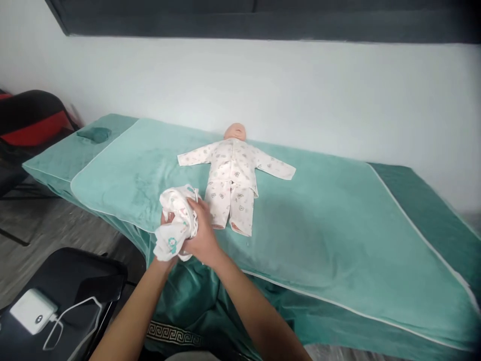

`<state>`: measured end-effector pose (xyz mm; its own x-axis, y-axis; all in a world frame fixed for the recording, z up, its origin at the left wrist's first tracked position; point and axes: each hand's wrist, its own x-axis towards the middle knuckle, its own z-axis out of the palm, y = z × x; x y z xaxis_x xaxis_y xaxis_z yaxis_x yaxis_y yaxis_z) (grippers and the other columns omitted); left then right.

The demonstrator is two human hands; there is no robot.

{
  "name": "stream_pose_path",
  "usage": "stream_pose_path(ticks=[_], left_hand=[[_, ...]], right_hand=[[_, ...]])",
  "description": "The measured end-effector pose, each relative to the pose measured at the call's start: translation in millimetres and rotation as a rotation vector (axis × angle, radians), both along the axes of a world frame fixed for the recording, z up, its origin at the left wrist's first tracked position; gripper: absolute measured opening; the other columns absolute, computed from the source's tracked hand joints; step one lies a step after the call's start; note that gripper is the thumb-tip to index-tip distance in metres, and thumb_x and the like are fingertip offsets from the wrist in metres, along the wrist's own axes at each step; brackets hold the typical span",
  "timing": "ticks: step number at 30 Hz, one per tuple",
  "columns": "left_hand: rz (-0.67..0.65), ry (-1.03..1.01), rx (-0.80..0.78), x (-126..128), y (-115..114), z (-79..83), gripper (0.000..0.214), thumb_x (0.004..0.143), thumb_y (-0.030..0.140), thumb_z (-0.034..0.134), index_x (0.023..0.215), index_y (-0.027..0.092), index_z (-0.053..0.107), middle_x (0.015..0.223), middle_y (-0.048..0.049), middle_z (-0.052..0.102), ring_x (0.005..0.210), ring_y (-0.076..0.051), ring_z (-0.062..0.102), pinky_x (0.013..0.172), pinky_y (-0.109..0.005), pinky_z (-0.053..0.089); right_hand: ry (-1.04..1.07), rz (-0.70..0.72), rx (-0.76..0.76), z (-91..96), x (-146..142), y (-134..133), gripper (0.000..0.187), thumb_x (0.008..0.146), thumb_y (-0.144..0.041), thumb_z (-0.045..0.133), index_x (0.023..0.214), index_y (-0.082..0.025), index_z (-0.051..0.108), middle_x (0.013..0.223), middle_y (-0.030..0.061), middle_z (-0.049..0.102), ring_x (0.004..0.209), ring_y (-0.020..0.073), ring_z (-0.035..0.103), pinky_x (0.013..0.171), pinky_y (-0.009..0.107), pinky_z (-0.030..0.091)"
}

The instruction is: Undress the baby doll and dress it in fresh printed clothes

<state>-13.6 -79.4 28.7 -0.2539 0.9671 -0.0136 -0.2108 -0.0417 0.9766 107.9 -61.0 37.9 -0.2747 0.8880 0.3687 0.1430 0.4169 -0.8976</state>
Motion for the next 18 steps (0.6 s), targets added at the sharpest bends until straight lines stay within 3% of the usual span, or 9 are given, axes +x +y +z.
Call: stream_pose_path(ticks=[2, 5, 8, 9, 11, 13, 16, 18], left_hand=[[-0.035, -0.083, 0.050, 11, 6, 11.4, 0.060, 0.094, 0.059, 0.061, 0.148, 0.033, 0.054, 0.149, -0.0066, 0.061, 0.138, -0.028, 0.058, 0.115, -0.044, 0.049], [-0.136, -0.013, 0.034, 12, 8, 22.6, 0.057, 0.089, 0.048, 0.073, 0.142, 0.030, 0.061, 0.152, -0.0069, 0.059, 0.136, -0.029, 0.059, 0.111, -0.042, 0.051], [-0.168, 0.089, -0.038, 6, 7, 20.2, 0.047, 0.092, 0.052, 0.068, 0.132, 0.027, 0.067, 0.137, -0.0090, 0.068, 0.117, -0.026, 0.069, 0.098, -0.039, 0.055], [-0.155, 0.097, -0.063, 4, 8, 16.8, 0.045, 0.092, 0.053, 0.069, 0.128, 0.026, 0.069, 0.130, -0.0087, 0.071, 0.110, -0.025, 0.071, 0.094, -0.037, 0.056], [-0.107, 0.094, -0.112, 0, 11, 8.7, 0.043, 0.089, 0.054, 0.071, 0.120, 0.024, 0.071, 0.117, -0.0074, 0.075, 0.100, -0.023, 0.073, 0.090, -0.035, 0.056], [-0.062, 0.096, -0.133, 0, 18, 1.1, 0.042, 0.087, 0.054, 0.073, 0.113, 0.021, 0.073, 0.110, -0.0073, 0.076, 0.097, -0.022, 0.073, 0.089, -0.034, 0.056], [-0.032, 0.110, -0.115, 5, 33, -5.1, 0.041, 0.086, 0.054, 0.074, 0.106, 0.019, 0.073, 0.105, -0.0077, 0.077, 0.094, -0.021, 0.073, 0.088, -0.035, 0.055], [-0.033, 0.127, -0.090, 10, 44, -5.7, 0.038, 0.087, 0.054, 0.073, 0.103, 0.019, 0.074, 0.103, -0.0078, 0.077, 0.092, -0.021, 0.073, 0.088, -0.035, 0.055]], right_hand=[[-0.034, -0.123, 0.064, 10.7, 14, 11, 0.094, 0.064, -0.031, 0.085, 0.148, -0.042, 0.044, 0.153, 0.0057, 0.044, 0.148, 0.0356, 0.045, 0.125, 0.050, 0.041], [-0.073, -0.285, 0.258, 37.9, 65, 25, 0.071, 0.065, -0.024, 0.077, 0.132, -0.036, 0.056, 0.137, 0.0087, 0.053, 0.133, 0.0355, 0.056, 0.116, 0.051, 0.048], [-0.110, -0.550, 0.467, 60.3, 140, 38, 0.066, 0.071, -0.027, 0.071, 0.135, -0.031, 0.054, 0.134, 0.0105, 0.049, 0.132, 0.0339, 0.055, 0.113, 0.055, 0.048], [-0.204, -0.654, 0.460, 61.1, 166, 44, 0.066, 0.073, -0.029, 0.072, 0.136, -0.029, 0.055, 0.136, 0.0123, 0.048, 0.137, 0.0353, 0.050, 0.117, 0.056, 0.043], [-0.404, -0.796, 0.362, 48.2, 212, 57, 0.068, 0.074, -0.029, 0.072, 0.139, -0.024, 0.055, 0.142, 0.0174, 0.045, 0.140, 0.0376, 0.047, 0.116, 0.055, 0.043], [-0.574, -0.845, 0.222, 20.2, 246, 72, 0.066, 0.073, -0.030, 0.072, 0.138, -0.023, 0.058, 0.144, 0.0213, 0.045, 0.134, 0.0396, 0.050, 0.110, 0.054, 0.047], [-0.818, -0.803, 0.021, -20.6, 273, 90, 0.067, 0.077, -0.036, 0.069, 0.142, -0.023, 0.057, 0.143, 0.0207, 0.049, 0.129, 0.0426, 0.053, 0.106, 0.061, 0.048], [-0.930, -0.742, -0.041, -28.1, 282, 92, 0.070, 0.081, -0.042, 0.069, 0.147, -0.025, 0.054, 0.147, 0.0202, 0.047, 0.131, 0.0437, 0.053, 0.103, 0.061, 0.050]])
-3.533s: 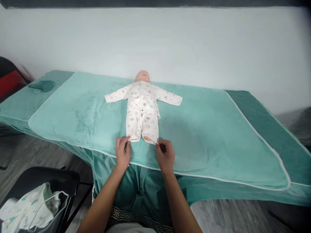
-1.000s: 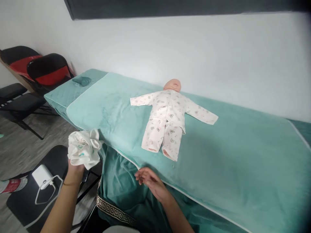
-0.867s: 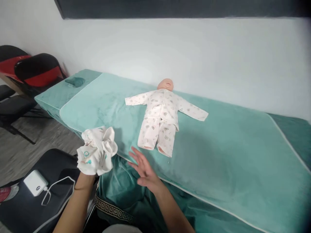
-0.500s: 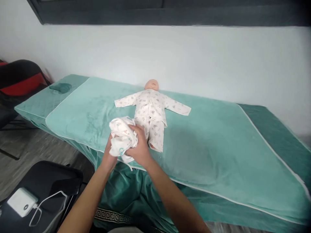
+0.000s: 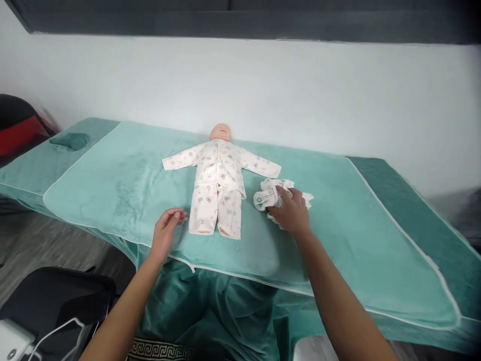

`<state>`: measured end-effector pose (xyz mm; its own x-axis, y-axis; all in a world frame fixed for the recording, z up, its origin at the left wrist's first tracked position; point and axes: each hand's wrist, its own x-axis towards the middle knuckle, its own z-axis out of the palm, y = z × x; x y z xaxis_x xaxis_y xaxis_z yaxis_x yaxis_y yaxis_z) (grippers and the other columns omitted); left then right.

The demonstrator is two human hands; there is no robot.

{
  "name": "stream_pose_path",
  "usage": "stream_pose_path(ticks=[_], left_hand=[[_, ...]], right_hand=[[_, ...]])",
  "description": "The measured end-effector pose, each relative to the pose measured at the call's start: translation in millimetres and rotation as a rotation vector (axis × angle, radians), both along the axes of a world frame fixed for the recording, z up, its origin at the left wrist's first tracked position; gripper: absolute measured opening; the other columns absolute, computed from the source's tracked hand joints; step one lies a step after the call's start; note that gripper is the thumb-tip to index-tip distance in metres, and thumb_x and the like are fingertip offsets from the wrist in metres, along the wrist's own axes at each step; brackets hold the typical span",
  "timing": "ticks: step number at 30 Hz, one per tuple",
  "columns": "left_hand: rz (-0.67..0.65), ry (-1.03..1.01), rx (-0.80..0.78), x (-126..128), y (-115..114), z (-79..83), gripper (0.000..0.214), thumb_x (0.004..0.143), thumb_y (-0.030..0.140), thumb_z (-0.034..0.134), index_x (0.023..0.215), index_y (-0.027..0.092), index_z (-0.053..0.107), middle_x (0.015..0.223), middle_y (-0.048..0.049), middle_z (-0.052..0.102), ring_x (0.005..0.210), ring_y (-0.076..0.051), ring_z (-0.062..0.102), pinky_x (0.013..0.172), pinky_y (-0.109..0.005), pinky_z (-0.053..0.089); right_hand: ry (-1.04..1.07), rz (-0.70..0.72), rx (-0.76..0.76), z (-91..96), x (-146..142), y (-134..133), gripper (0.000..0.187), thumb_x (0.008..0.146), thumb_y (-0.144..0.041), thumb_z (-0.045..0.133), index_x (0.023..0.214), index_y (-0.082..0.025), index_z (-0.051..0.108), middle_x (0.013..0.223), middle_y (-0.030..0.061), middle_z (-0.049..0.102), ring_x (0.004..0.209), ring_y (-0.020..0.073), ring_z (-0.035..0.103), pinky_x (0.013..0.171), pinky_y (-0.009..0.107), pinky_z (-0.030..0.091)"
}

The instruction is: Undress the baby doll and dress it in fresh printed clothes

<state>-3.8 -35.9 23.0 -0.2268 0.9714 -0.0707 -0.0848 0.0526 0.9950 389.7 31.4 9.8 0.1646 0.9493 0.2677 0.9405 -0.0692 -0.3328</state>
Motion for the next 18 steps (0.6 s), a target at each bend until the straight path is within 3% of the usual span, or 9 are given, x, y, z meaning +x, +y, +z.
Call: stream_pose_path(ticks=[4, 6, 9, 12, 15, 18], left_hand=[[-0.024, 0.055, 0.052, 10, 23, 4.5, 0.033, 0.090, 0.052, 0.069, 0.100, 0.020, 0.075, 0.100, -0.0069, 0.077, 0.091, -0.021, 0.071, 0.089, -0.036, 0.055], [-0.036, 0.106, 0.094, 15, 41, 9.7, 0.031, 0.091, 0.049, 0.068, 0.098, 0.020, 0.075, 0.098, -0.0060, 0.076, 0.092, -0.021, 0.070, 0.090, -0.036, 0.055], [-0.048, 0.187, 0.207, 30, 82, 23.2, 0.028, 0.095, 0.045, 0.063, 0.099, 0.019, 0.075, 0.099, -0.0062, 0.075, 0.098, -0.022, 0.068, 0.094, -0.037, 0.054], [0.020, 0.225, 0.323, 56, 140, 40.3, 0.024, 0.095, 0.039, 0.062, 0.102, 0.020, 0.076, 0.103, -0.0073, 0.075, 0.103, -0.022, 0.068, 0.098, -0.039, 0.053], [-0.029, 0.391, 0.460, 84, 204, 49.9, 0.024, 0.096, 0.028, 0.057, 0.108, 0.021, 0.076, 0.117, -0.0077, 0.073, 0.112, -0.022, 0.066, 0.098, -0.038, 0.053], [-0.117, 0.608, 0.551, 99, 253, 43.9, 0.032, 0.092, 0.013, 0.051, 0.110, 0.022, 0.077, 0.122, -0.0081, 0.071, 0.119, -0.023, 0.062, 0.104, -0.039, 0.050]], right_hand=[[-0.003, 0.045, -0.108, 32.9, 4, -19, 0.077, 0.084, -0.058, 0.071, 0.152, -0.028, 0.050, 0.161, 0.0191, 0.039, 0.145, 0.0477, 0.043, 0.108, 0.066, 0.047], [0.102, 0.019, 0.003, 56.0, -5, -29, 0.071, 0.086, -0.059, 0.071, 0.146, -0.026, 0.054, 0.162, 0.0182, 0.039, 0.151, 0.0463, 0.035, 0.114, 0.069, 0.041], [0.437, 0.184, 0.266, 79.4, -40, -19, 0.041, 0.095, -0.047, 0.063, 0.130, -0.027, 0.063, 0.153, 0.0125, 0.052, 0.141, 0.0325, 0.052, 0.113, 0.054, 0.048], [0.671, 0.353, 0.279, 86.0, -92, 41, 0.032, 0.092, -0.039, 0.063, 0.121, -0.024, 0.066, 0.135, 0.0115, 0.064, 0.126, 0.0289, 0.062, 0.099, 0.047, 0.057], [0.793, 0.325, 0.306, 78.4, -139, 130, 0.023, 0.089, -0.025, 0.056, 0.109, -0.021, 0.065, 0.120, 0.0100, 0.070, 0.110, 0.0229, 0.066, 0.094, 0.041, 0.056], [0.824, 0.277, 0.398, 61.3, -162, 202, 0.026, 0.086, -0.015, 0.045, 0.104, -0.020, 0.063, 0.114, 0.0088, 0.070, 0.104, 0.0194, 0.064, 0.101, 0.038, 0.051]])
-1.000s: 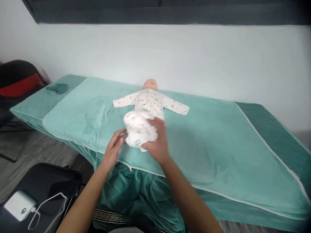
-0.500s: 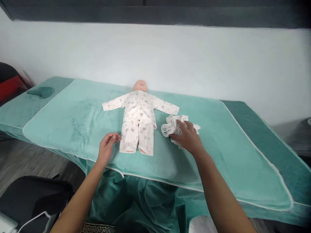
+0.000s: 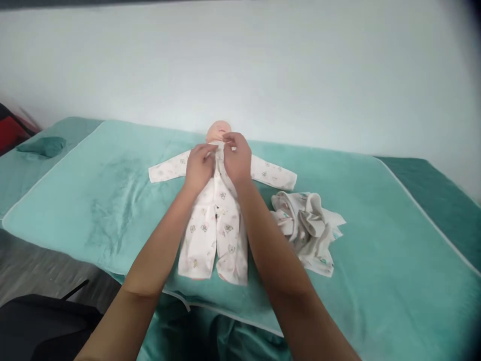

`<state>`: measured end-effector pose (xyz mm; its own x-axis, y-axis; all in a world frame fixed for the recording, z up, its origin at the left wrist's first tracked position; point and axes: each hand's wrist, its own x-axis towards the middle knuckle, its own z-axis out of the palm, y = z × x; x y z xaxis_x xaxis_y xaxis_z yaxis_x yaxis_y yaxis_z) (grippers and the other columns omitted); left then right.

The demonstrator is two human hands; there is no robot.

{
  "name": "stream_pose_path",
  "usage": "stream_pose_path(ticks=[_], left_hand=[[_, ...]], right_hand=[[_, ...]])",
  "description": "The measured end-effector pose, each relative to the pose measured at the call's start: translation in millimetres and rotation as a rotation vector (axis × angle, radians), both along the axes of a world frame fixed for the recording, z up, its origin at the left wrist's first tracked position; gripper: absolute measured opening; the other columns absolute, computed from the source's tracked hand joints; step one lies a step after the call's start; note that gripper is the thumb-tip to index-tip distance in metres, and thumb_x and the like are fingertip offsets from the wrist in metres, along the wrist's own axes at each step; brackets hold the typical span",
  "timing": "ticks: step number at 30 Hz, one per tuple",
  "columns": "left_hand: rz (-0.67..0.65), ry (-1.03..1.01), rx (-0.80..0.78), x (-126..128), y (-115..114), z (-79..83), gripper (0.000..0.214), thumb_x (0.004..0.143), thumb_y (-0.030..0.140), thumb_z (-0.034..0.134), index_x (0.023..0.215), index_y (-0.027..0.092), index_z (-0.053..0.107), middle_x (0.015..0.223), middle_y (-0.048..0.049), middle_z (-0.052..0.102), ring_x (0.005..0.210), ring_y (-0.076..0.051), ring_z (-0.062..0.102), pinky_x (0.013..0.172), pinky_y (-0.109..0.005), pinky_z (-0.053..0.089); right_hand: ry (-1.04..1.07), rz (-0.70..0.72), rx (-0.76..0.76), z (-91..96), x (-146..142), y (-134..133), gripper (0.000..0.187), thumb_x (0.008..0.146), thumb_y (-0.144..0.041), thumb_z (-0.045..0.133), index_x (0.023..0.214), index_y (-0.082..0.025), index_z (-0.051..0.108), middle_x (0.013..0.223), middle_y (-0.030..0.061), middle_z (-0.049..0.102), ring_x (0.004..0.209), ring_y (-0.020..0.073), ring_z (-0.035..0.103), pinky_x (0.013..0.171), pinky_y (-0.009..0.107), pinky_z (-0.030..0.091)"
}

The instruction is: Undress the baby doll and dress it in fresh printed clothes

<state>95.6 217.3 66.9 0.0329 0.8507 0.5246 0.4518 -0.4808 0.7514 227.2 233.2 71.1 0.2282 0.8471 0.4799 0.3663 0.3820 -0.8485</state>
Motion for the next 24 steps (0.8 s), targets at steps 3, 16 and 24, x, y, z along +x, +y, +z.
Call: stream_pose_path(ticks=[3, 16, 24], left_hand=[[0.009, 0.171, 0.040, 2, 28, -14.5, 0.039, 0.092, 0.008, 0.047, 0.110, 0.025, 0.078, 0.121, -0.0071, 0.070, 0.118, -0.023, 0.060, 0.108, -0.041, 0.046], [0.029, 0.155, -0.027, -4, 55, -28.0, 0.039, 0.100, 0.016, 0.044, 0.119, 0.026, 0.076, 0.111, -0.0084, 0.061, 0.112, -0.024, 0.057, 0.106, -0.042, 0.045], [-0.011, 0.149, -0.029, -6, 53, -26.7, 0.040, 0.103, 0.019, 0.043, 0.123, 0.032, 0.075, 0.111, -0.0067, 0.060, 0.113, -0.024, 0.057, 0.107, -0.043, 0.044]], right_hand=[[0.048, 0.030, -0.046, -18.7, 4, 30, 0.025, 0.085, -0.017, 0.047, 0.104, -0.020, 0.063, 0.108, 0.0076, 0.071, 0.100, 0.0195, 0.064, 0.098, 0.037, 0.051], [-0.137, 0.055, -0.027, -30.5, 26, 33, 0.020, 0.088, -0.022, 0.056, 0.099, -0.022, 0.073, 0.111, 0.0055, 0.073, 0.107, 0.0231, 0.061, 0.105, 0.042, 0.044], [-0.198, 0.138, -0.037, -27.7, 28, 33, 0.028, 0.091, -0.023, 0.054, 0.112, -0.026, 0.072, 0.119, 0.0033, 0.074, 0.114, 0.0246, 0.058, 0.110, 0.046, 0.042]])
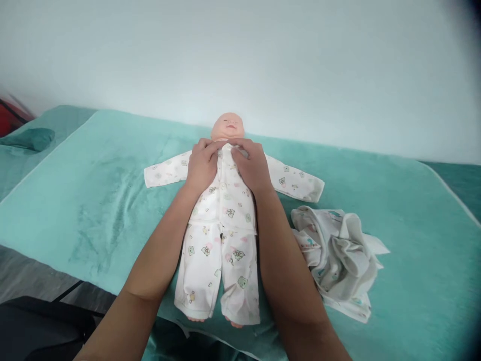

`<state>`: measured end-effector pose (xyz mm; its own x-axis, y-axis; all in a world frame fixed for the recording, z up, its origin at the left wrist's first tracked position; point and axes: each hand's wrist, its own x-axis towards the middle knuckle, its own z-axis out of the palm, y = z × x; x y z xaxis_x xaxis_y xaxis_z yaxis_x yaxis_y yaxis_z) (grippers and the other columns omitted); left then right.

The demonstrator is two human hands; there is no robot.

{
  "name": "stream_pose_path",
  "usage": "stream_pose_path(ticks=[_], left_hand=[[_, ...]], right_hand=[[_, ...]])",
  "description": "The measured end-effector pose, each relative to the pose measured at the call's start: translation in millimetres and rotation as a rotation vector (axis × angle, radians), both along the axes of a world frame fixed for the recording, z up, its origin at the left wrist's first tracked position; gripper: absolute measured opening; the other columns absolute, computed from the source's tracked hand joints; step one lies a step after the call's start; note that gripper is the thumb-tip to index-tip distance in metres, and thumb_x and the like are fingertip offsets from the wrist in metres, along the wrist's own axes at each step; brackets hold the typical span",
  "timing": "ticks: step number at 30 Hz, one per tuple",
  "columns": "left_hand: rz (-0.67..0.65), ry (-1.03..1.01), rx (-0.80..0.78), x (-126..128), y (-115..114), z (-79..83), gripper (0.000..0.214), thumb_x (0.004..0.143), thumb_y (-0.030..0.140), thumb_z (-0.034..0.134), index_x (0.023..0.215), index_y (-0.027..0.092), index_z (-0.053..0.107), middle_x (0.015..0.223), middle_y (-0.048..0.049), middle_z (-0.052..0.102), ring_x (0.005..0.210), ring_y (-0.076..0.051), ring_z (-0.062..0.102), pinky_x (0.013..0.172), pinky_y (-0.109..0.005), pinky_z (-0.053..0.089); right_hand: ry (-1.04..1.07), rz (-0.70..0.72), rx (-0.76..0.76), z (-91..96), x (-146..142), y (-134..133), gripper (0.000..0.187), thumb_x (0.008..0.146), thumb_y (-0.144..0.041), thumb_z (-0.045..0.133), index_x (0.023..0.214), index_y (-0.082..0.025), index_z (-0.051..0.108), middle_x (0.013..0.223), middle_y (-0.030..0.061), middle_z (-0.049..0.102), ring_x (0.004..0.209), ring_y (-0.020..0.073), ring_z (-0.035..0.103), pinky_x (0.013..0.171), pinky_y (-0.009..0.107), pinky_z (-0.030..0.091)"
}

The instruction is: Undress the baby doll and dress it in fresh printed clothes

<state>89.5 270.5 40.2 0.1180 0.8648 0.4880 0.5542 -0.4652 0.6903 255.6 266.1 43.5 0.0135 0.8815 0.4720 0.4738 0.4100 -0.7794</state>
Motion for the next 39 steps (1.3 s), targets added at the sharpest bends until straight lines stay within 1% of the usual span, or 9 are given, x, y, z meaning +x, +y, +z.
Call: stream_pose_path(ticks=[10, 16, 18, 21, 24, 28, 30, 34, 39], left_hand=[[-0.034, 0.026, 0.044, 0, -4, 4.4, 0.038, 0.103, 0.018, 0.043, 0.117, 0.030, 0.076, 0.111, -0.0067, 0.061, 0.111, -0.023, 0.056, 0.104, -0.041, 0.044], [-0.042, -0.018, 0.066, 3, -5, 8.4, 0.033, 0.101, 0.015, 0.045, 0.114, 0.025, 0.073, 0.112, -0.0069, 0.065, 0.112, -0.022, 0.058, 0.104, -0.039, 0.045], [-0.019, -0.074, 0.054, 4, -8, 10.1, 0.029, 0.097, 0.013, 0.048, 0.110, 0.023, 0.072, 0.112, -0.0063, 0.066, 0.111, -0.022, 0.060, 0.102, -0.039, 0.047], [0.022, -0.125, 0.029, 4, -17, 11.3, 0.023, 0.093, 0.011, 0.052, 0.098, 0.024, 0.070, 0.108, -0.0042, 0.069, 0.109, -0.022, 0.061, 0.100, -0.038, 0.049], [0.002, -0.141, 0.022, 1, -31, 10.6, 0.020, 0.092, 0.011, 0.053, 0.095, 0.025, 0.069, 0.110, -0.0036, 0.070, 0.112, -0.022, 0.063, 0.103, -0.040, 0.048], [-0.087, -0.155, 0.030, -5, -43, 7.9, 0.010, 0.095, 0.023, 0.061, 0.098, 0.025, 0.070, 0.121, -0.0053, 0.070, 0.119, -0.022, 0.062, 0.110, -0.041, 0.046], [-0.113, -0.169, 0.022, -7, -44, 6.3, 0.009, 0.095, 0.029, 0.064, 0.100, 0.025, 0.071, 0.124, -0.0060, 0.069, 0.121, -0.022, 0.062, 0.112, -0.042, 0.045], [-0.131, -0.196, -0.004, -7, -42, 5.0, 0.010, 0.092, 0.031, 0.070, 0.102, 0.027, 0.072, 0.126, -0.0057, 0.068, 0.125, -0.023, 0.060, 0.114, -0.043, 0.044], [-0.109, -0.177, -0.001, -4, -41, 6.5, 0.009, 0.090, 0.027, 0.072, 0.099, 0.027, 0.072, 0.125, -0.0049, 0.068, 0.124, -0.023, 0.060, 0.114, -0.044, 0.043]], right_hand=[[0.081, -0.021, 0.047, -1.5, -3, 0, 0.021, 0.090, -0.020, 0.053, 0.104, -0.024, 0.067, 0.103, 0.0036, 0.068, 0.099, 0.0210, 0.058, 0.097, 0.039, 0.048], [0.142, -0.036, 0.034, -4.6, -1, 1, 0.022, 0.093, -0.021, 0.050, 0.108, -0.023, 0.065, 0.103, 0.0036, 0.065, 0.091, 0.0177, 0.057, 0.087, 0.034, 0.049], [0.113, -0.018, 0.044, -3.4, -2, 1, 0.022, 0.093, -0.022, 0.051, 0.108, -0.024, 0.066, 0.105, 0.0041, 0.065, 0.095, 0.0189, 0.058, 0.089, 0.035, 0.049], [0.016, 0.016, 0.103, 1.6, -3, -3, 0.012, 0.090, -0.021, 0.058, 0.097, -0.024, 0.067, 0.108, 0.0049, 0.066, 0.107, 0.0224, 0.058, 0.099, 0.040, 0.046], [-0.017, 0.034, 0.146, 8.2, -5, -10, 0.007, 0.090, -0.020, 0.059, 0.086, -0.024, 0.062, 0.101, 0.0036, 0.067, 0.102, 0.0217, 0.058, 0.097, 0.039, 0.045], [0.048, 0.059, 0.047, 15.9, -5, -20, 0.009, 0.092, -0.022, 0.057, 0.083, -0.024, 0.057, 0.076, -0.0022, 0.058, 0.071, 0.0156, 0.051, 0.072, 0.031, 0.043], [0.064, 0.082, 0.004, 18.8, -6, -24, 0.008, 0.092, -0.023, 0.058, 0.084, -0.024, 0.058, 0.074, -0.0034, 0.057, 0.063, 0.0132, 0.046, 0.066, 0.030, 0.040], [0.094, 0.127, -0.034, 21.1, -8, -25, 0.007, 0.090, -0.023, 0.059, 0.086, -0.023, 0.065, 0.084, -0.0014, 0.067, 0.065, 0.0126, 0.049, 0.067, 0.030, 0.041], [0.216, 0.174, -0.037, 18.3, -6, -21, 0.010, 0.088, -0.024, 0.060, 0.087, -0.022, 0.070, 0.088, -0.0003, 0.069, 0.076, 0.0140, 0.056, 0.072, 0.029, 0.044]])
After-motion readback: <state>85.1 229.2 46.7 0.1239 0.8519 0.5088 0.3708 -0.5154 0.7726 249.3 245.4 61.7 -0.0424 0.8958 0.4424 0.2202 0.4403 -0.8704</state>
